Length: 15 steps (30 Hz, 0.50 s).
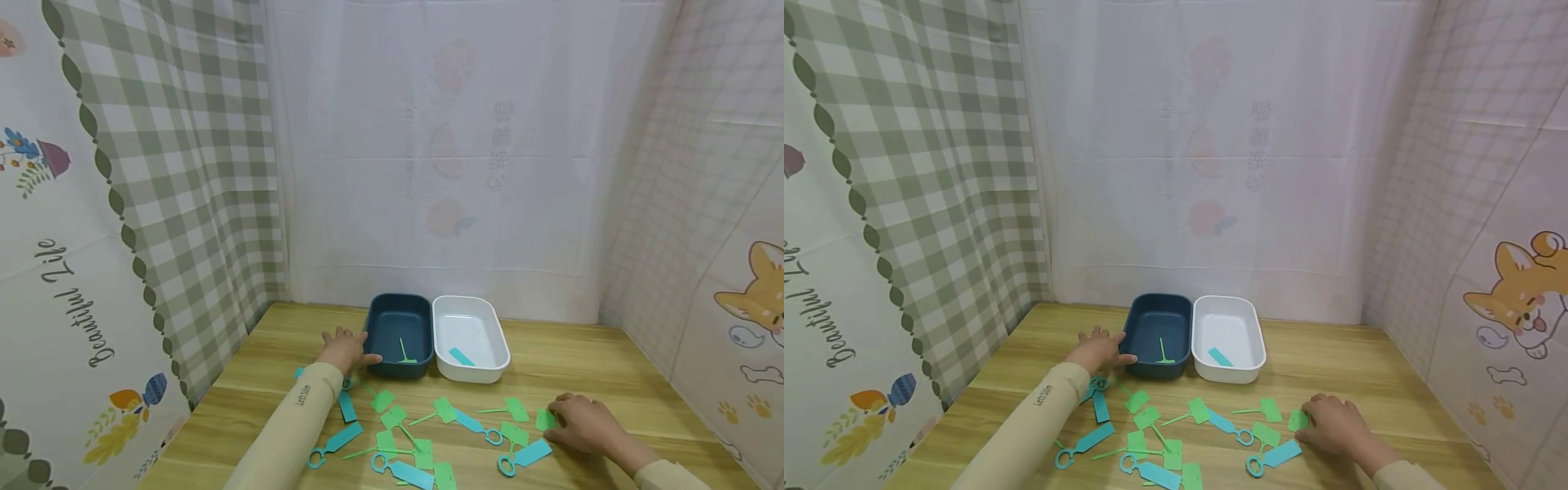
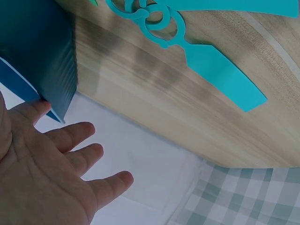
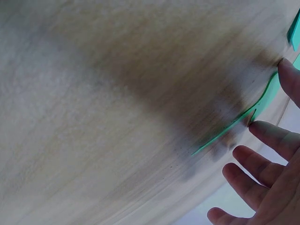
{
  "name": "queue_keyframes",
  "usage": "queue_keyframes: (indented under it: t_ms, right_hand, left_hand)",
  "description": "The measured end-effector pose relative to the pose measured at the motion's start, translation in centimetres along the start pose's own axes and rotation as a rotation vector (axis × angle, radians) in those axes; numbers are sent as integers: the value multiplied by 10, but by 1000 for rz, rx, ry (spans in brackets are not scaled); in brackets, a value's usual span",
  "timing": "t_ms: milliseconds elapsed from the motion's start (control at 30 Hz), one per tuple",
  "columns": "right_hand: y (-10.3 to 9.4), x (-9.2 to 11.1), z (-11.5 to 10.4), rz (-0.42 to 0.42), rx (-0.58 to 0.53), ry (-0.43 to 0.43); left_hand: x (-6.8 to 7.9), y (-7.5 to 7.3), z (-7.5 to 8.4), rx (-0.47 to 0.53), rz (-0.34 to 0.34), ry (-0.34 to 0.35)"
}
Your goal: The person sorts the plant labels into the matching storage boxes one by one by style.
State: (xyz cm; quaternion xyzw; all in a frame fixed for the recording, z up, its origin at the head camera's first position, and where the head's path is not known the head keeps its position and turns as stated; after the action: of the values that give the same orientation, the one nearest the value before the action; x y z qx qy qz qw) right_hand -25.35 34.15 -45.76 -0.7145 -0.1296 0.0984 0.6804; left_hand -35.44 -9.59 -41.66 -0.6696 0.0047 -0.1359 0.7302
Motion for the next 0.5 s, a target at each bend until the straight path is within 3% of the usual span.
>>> queue_keyframes:
  t_ms: [500]
  right_hand:
    - [-2,-3,0,27,-56,-4]
  left_hand:
    - [0,1,0,-28,14,2]
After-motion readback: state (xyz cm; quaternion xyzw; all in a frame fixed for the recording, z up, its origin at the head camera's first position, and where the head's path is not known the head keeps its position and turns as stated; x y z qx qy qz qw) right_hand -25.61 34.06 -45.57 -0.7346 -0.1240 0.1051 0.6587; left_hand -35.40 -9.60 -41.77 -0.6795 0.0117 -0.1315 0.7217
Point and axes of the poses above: each hand's wrist, its own x-axis away from the middle knuckle, its own y-axis out of the palm, z = x × y, the point moved 3 cm from there along -x, towards the middle knuckle, and after that the axes turned 5 degrees about -z, right-handed, at the moved point
